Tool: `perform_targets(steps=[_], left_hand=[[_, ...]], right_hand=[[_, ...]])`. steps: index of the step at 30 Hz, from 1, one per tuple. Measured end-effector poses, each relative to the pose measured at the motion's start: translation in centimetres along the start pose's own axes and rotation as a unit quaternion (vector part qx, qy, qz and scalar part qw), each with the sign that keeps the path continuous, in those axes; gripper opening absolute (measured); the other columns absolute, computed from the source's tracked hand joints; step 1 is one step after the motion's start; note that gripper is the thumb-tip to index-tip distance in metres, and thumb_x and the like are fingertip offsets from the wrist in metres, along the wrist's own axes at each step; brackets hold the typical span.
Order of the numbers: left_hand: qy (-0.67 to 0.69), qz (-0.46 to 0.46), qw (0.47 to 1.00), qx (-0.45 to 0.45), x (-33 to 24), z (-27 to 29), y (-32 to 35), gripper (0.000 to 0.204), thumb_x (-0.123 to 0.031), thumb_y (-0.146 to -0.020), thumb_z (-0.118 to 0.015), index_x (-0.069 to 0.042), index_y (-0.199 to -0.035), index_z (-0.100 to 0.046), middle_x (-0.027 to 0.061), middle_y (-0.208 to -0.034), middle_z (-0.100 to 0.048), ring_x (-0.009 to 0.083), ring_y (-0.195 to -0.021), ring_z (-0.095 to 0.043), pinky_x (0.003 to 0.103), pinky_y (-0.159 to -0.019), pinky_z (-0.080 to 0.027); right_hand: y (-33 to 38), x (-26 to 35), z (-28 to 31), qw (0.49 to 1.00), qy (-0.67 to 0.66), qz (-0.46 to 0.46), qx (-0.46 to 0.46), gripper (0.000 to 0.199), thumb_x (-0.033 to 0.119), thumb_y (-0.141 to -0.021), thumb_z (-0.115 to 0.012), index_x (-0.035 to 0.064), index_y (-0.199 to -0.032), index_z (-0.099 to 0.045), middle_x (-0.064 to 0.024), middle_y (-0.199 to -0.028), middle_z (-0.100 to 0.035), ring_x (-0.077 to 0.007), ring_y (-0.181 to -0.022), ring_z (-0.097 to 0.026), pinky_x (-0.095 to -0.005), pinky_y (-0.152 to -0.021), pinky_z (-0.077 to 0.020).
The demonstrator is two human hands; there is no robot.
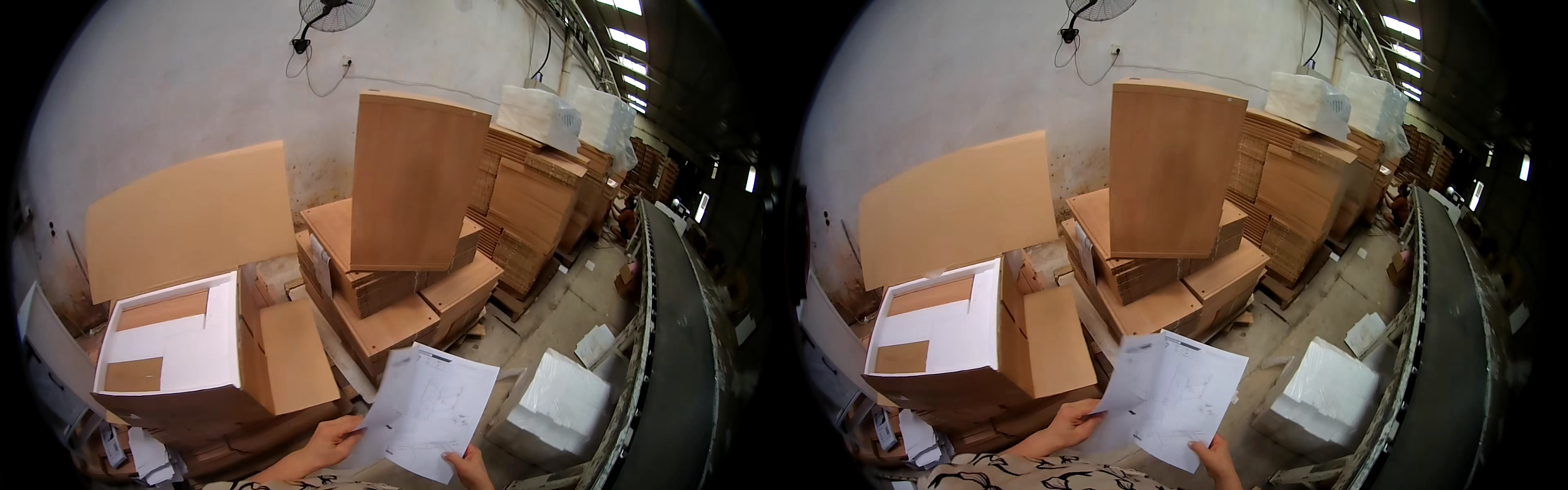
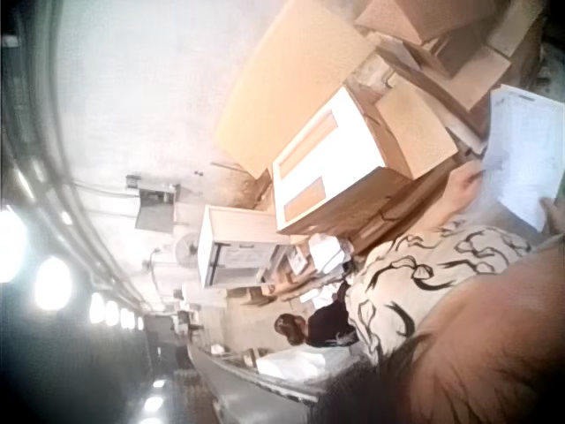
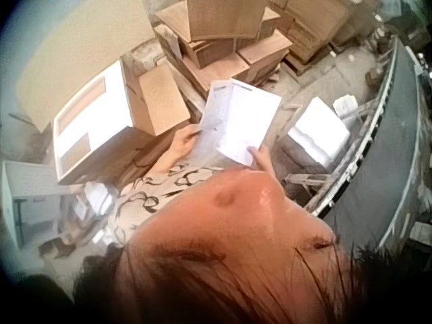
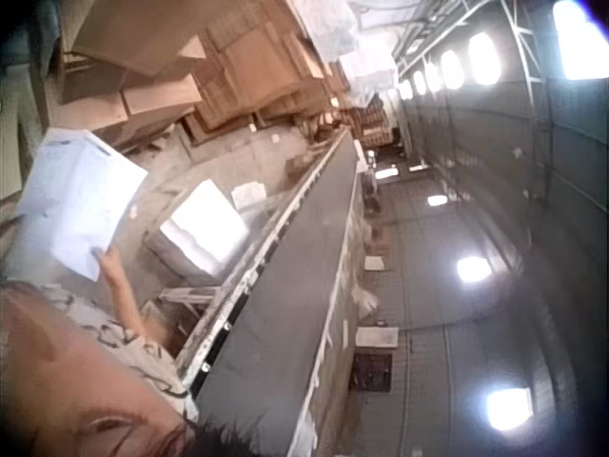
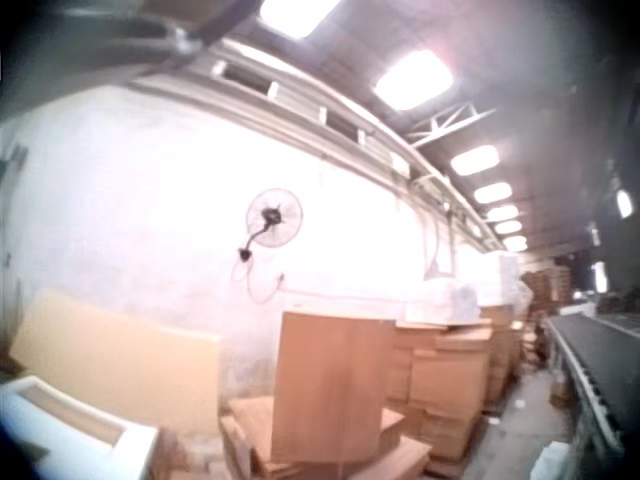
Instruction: The person reviews an instruction manual, then selects a wooden panel and applies adhesive strips to its edges. They handle multiple small adhesive packages and apply the strips methodically to the panel's edges.
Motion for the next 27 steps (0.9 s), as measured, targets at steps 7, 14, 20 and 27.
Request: perform_targets(steps=[7, 14, 20, 27], left_hand=[[0.011, -0.033, 0.995, 0.097, 1.8, -8.3, -12.0, 0.026, 0.001, -0.083, -0.054, -0.003, -0.108, -0.058, 0.0100, -0.097, -0.062, 0.0170, -0.079, -0.059, 0.025, -0.069, -0.047], [0.041, -0.118, 0.987, 0.100, 5.3, -14.1, -25.7, 0.028, 0.000, -0.083, -0.054, -0.004, -0.110, -0.058, 0.0106, -0.107, -0.061, 0.0202, -0.089, -0.061, 0.026, -0.078, -0.048], [0.101, -0.129, 0.977, 0.139, 5.6, -16.4, -37.9, 0.030, 0.006, -0.084, -0.049, 0.000, -0.111, -0.058, 0.0118, -0.110, -0.060, 0.0210, -0.101, -0.057, 0.028, -0.086, -0.044], [0.033, -0.114, 0.985, 0.126, 6.1, -18.6, -48.0, 0.043, 0.011, -0.078, -0.046, -0.006, -0.115, -0.058, 0.0099, -0.117, -0.057, 0.0235, -0.107, -0.055, 0.030, -0.091, -0.043]], right_hand=[[-7.6, 3.3, 7.7, 0.993, 0.115, 0.010, -0.001, 0.060, 0.046, -0.081, -0.058, -0.0033, -0.115, -0.051, -0.0155, -0.117, -0.055, -0.0273, -0.100, -0.056, -0.0379, -0.088, -0.0426], [-20.1, 3.8, 17.1, 0.994, -0.022, 0.009, -0.103, 0.056, 0.013, -0.079, -0.060, -0.0020, -0.129, -0.039, -0.0125, -0.120, -0.052, -0.0239, -0.107, -0.050, -0.0354, -0.092, -0.0408], [-30.3, 14.7, 19.6, 0.981, -0.052, 0.023, -0.187, 0.051, 0.013, -0.079, -0.058, -0.0034, -0.125, -0.043, -0.0129, -0.117, -0.053, -0.0248, -0.102, -0.052, -0.0359, -0.087, -0.0422], [-43.4, 20.5, 23.7, 0.987, 0.093, -0.037, -0.129, 0.042, 0.020, -0.080, -0.061, -0.0045, -0.113, -0.053, -0.0124, -0.102, -0.060, -0.0226, -0.089, -0.055, -0.0329, -0.079, -0.0442]])
Point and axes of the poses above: each hand's wrist, its own y-axis away from the middle knuckle, its own z-axis out of the back of the hand, x = y × z, the point moved 2 cm from there along -y, towards the middle knuckle
